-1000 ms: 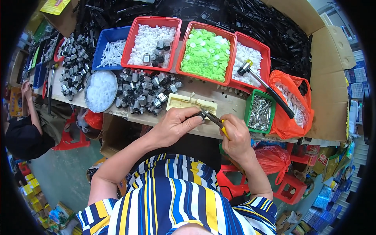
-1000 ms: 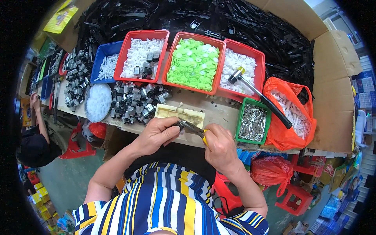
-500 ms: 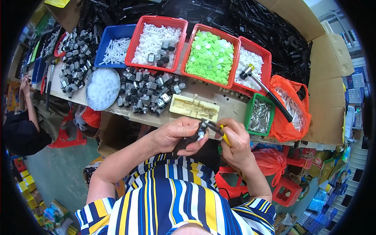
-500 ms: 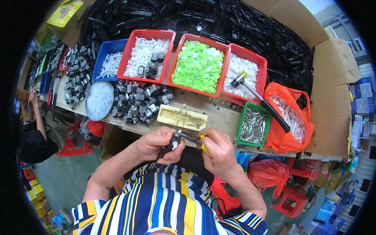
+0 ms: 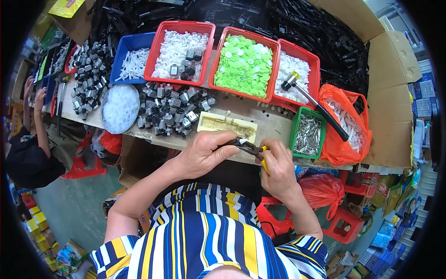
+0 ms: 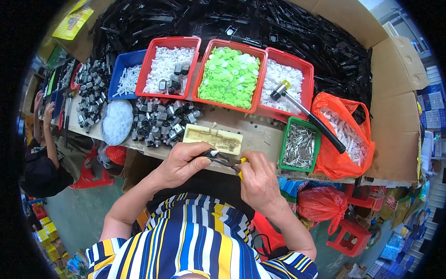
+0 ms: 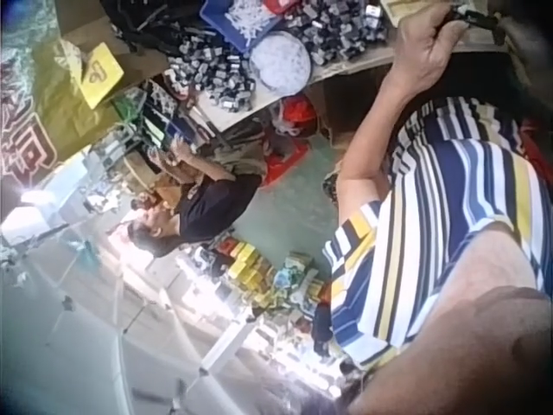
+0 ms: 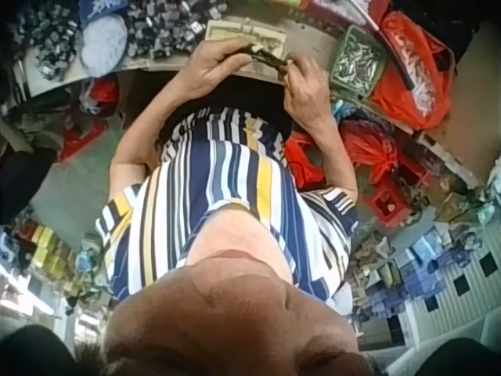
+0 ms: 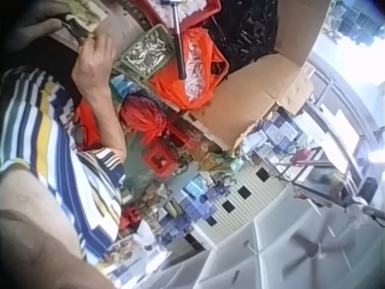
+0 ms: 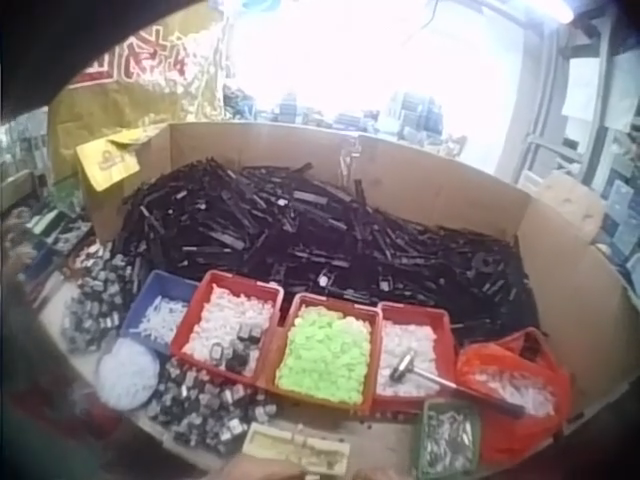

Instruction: Assembling small plastic and metal components into a base using a jig and pliers at a factory workbench.

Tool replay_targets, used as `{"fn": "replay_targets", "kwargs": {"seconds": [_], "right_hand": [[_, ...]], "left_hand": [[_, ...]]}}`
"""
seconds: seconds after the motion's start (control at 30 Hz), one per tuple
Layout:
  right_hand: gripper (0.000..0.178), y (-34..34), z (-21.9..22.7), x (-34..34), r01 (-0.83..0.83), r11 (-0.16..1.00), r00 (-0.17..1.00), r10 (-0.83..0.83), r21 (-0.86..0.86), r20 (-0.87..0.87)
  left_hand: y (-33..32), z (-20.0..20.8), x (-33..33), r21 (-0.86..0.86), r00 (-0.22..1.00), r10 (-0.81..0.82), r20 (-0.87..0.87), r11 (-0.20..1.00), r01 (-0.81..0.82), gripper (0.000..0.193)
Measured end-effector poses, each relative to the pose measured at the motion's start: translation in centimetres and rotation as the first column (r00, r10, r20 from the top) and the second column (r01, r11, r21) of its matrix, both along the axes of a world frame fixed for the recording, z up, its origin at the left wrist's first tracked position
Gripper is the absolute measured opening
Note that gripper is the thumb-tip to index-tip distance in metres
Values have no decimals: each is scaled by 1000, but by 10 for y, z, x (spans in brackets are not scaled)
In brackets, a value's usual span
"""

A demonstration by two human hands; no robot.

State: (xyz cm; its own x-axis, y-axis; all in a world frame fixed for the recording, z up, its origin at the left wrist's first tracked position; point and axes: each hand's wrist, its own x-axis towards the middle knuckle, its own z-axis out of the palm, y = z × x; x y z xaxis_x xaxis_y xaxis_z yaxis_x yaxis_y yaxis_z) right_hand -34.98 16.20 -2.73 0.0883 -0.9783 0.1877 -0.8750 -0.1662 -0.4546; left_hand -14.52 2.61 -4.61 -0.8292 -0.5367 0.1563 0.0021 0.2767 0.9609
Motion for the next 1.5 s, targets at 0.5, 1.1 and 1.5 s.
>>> {"fn": "replay_targets", "kwargs": {"seconds": [0.5,1.1,1.5], "right_hand": [[28,-20,-23,-32,214,975,956,-197,56,-218],[9,-199,13,-106,95,942,991,-121,-322,-62],[17,-322,-6,-161,-3,995,998,-4,104,68]], "left_hand": [[-7,9,96,-185,592,-13,806,944,273,29],[-7,-8,22,-618,945,215,247,786,-17,17],[-6,-16,99,-710,750,661,32,543,-448,19]]}}
